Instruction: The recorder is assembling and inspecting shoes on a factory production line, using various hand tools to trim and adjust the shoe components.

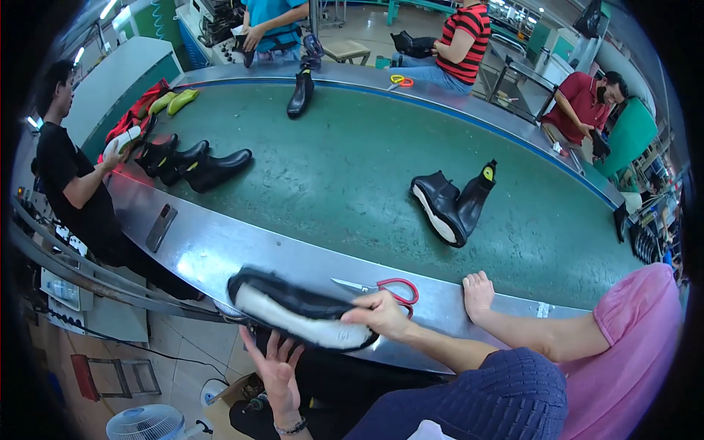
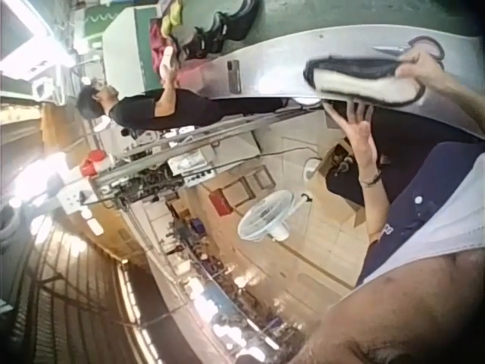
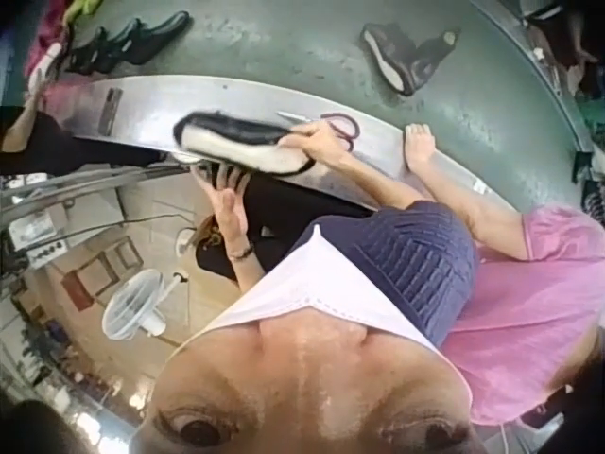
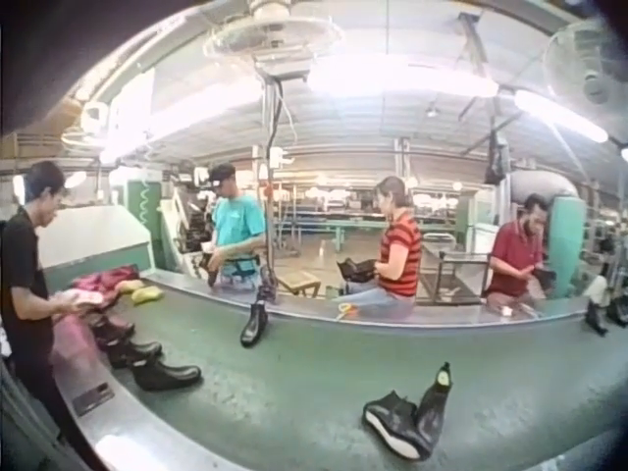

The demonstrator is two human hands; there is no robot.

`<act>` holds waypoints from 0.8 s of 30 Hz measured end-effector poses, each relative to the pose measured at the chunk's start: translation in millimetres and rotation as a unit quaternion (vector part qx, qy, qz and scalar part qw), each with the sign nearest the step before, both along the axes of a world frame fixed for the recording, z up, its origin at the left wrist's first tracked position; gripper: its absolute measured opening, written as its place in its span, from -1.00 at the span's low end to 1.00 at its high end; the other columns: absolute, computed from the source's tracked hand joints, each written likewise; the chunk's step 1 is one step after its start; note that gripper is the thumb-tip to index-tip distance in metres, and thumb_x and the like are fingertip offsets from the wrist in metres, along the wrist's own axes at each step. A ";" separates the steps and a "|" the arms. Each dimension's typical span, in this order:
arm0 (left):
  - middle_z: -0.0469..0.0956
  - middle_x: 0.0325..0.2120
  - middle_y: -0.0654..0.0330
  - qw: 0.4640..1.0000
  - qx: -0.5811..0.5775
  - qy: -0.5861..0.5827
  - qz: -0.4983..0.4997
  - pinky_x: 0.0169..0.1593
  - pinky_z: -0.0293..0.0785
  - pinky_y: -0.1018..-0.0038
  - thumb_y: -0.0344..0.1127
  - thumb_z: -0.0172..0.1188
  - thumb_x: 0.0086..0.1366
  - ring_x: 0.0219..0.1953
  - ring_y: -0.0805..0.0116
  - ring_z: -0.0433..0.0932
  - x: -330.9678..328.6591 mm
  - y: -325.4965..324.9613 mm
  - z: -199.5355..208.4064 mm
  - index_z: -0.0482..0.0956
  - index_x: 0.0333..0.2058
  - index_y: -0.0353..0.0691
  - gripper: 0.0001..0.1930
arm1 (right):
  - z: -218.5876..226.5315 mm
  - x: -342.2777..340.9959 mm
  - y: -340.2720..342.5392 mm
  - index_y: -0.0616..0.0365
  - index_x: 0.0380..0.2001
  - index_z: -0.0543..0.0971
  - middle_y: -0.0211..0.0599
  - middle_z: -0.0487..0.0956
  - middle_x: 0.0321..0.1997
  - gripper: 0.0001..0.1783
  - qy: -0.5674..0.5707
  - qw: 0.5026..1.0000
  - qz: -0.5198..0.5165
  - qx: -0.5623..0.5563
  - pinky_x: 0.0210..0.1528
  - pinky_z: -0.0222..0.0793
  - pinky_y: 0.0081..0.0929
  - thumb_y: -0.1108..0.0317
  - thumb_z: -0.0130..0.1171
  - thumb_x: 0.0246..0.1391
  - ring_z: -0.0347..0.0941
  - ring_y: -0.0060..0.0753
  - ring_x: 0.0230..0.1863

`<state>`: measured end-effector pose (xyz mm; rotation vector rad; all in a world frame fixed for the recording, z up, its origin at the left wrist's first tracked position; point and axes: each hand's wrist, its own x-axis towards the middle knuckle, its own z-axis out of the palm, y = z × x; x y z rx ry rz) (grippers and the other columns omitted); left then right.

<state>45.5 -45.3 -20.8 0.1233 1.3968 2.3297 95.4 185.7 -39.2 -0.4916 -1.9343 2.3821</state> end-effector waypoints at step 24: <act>0.52 -0.01 0.02 0.962 -0.211 -0.035 -0.172 -0.06 0.50 0.52 -0.46 0.14 0.31 -0.15 0.32 0.60 31.2 0.4 -100.7 0.34 0.19 -0.32 -0.54 | -95.5 -2.6 -5.4 -0.03 0.07 0.49 -0.12 0.33 0.24 -0.49 0.026 0.799 -0.021 0.600 0.28 0.09 0.02 0.27 0.24 -0.03 0.25 -0.01 0.24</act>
